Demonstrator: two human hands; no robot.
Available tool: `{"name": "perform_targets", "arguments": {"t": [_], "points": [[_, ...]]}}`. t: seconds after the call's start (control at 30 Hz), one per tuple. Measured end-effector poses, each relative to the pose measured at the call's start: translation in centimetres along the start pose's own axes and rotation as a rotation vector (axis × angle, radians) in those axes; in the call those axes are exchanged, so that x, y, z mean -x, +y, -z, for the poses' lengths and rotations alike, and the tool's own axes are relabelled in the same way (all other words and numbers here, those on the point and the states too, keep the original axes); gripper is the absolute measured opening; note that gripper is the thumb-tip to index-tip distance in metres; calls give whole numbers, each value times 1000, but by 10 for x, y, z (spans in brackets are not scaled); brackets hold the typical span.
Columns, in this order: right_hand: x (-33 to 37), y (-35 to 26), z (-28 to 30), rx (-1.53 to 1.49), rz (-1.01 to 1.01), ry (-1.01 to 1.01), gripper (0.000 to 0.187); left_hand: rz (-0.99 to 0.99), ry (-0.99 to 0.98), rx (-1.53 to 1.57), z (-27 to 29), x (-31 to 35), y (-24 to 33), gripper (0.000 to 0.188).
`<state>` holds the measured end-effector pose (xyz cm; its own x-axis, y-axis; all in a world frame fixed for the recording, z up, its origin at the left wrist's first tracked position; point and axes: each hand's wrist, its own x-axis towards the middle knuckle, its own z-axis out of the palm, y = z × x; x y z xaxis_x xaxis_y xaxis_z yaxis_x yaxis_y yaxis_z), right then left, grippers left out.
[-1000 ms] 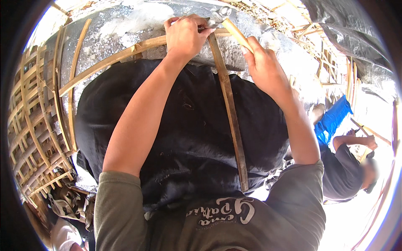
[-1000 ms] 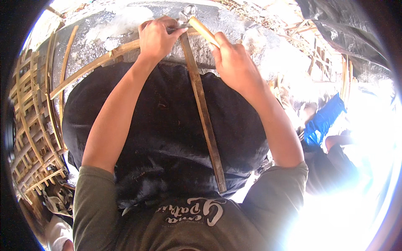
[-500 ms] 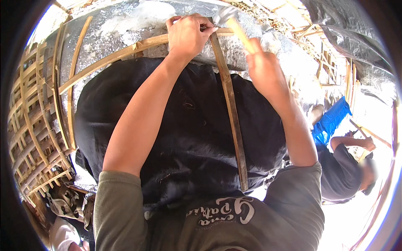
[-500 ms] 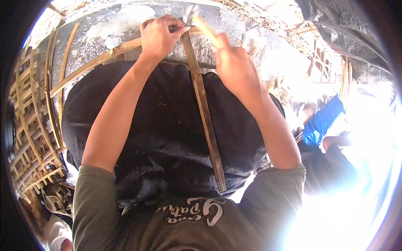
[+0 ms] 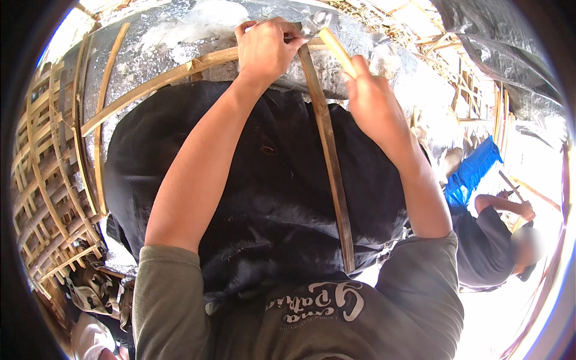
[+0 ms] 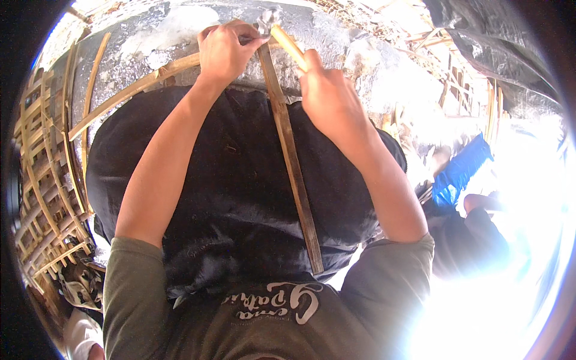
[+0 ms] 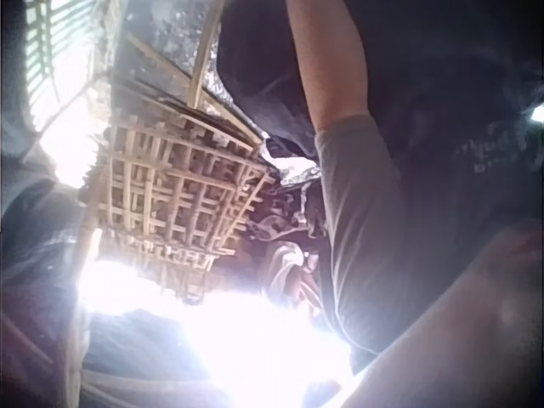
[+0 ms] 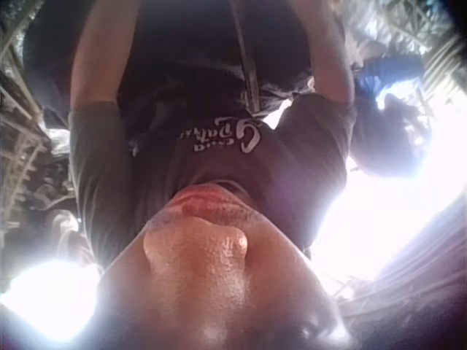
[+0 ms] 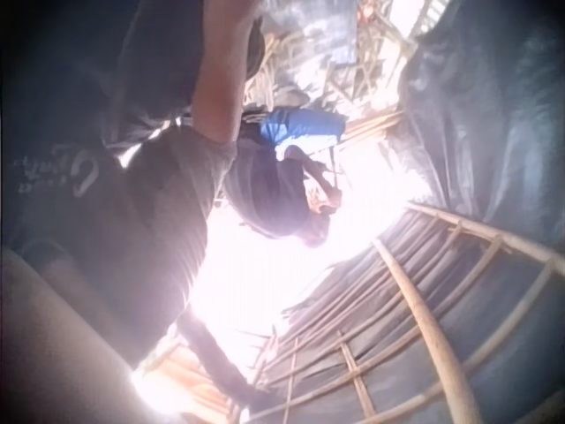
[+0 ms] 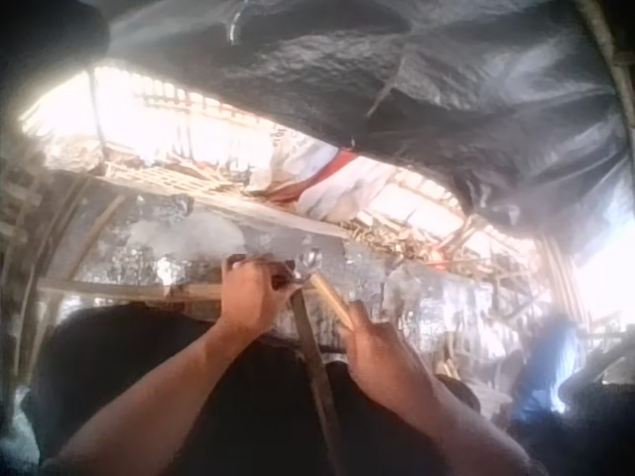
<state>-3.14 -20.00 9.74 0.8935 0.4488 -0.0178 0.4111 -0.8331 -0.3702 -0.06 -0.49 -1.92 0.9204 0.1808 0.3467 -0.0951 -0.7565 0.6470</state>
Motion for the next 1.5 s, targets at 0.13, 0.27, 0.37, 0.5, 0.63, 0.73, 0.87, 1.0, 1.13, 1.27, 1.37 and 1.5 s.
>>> {"name": "perform_targets", "arguments": {"t": [0.13, 0.27, 0.37, 0.5, 0.63, 0.73, 0.87, 1.0, 1.13, 1.27, 1.37, 1.5], "points": [[0, -5, 5, -72, -38, 15, 17, -2, -15, 54, 3, 0, 0, 17], [4, 1, -4, 6, -26, -40, 17, 12, -23, -35, 3, -1, 3, 17], [2, -1, -2, -30, 9, 53, 17, -23, 35, 50, -1, 1, -2, 19], [3, 3, -6, 13, -17, -19, 17, 9, -8, 34, 1, 0, 2, 19], [6, -4, -6, -15, -27, 33, 15, 19, -28, 47, 3, -1, 1, 21], [2, -8, -4, 30, -46, -7, 13, -24, 27, -43, 3, -3, 2, 21], [5, -11, 5, -191, -149, 6, 16, -15, 17, 28, 1, 0, 0, 19], [40, -29, 37, -1062, -512, -230, 28, 91, -60, 46, 5, 0, 6, 14], [91, -47, 52, -1151, -438, -187, 26, 95, -92, 33, 5, -5, 6, 16], [127, -42, 30, -977, -267, 59, 19, 128, -180, 26, 12, -11, 16, 20], [129, -38, 23, -628, -241, 93, 14, 127, -221, 26, 13, -8, 3, 23], [128, -32, 4, -487, -155, 184, 19, 107, -293, 46, 22, -15, 15, 35]]}}
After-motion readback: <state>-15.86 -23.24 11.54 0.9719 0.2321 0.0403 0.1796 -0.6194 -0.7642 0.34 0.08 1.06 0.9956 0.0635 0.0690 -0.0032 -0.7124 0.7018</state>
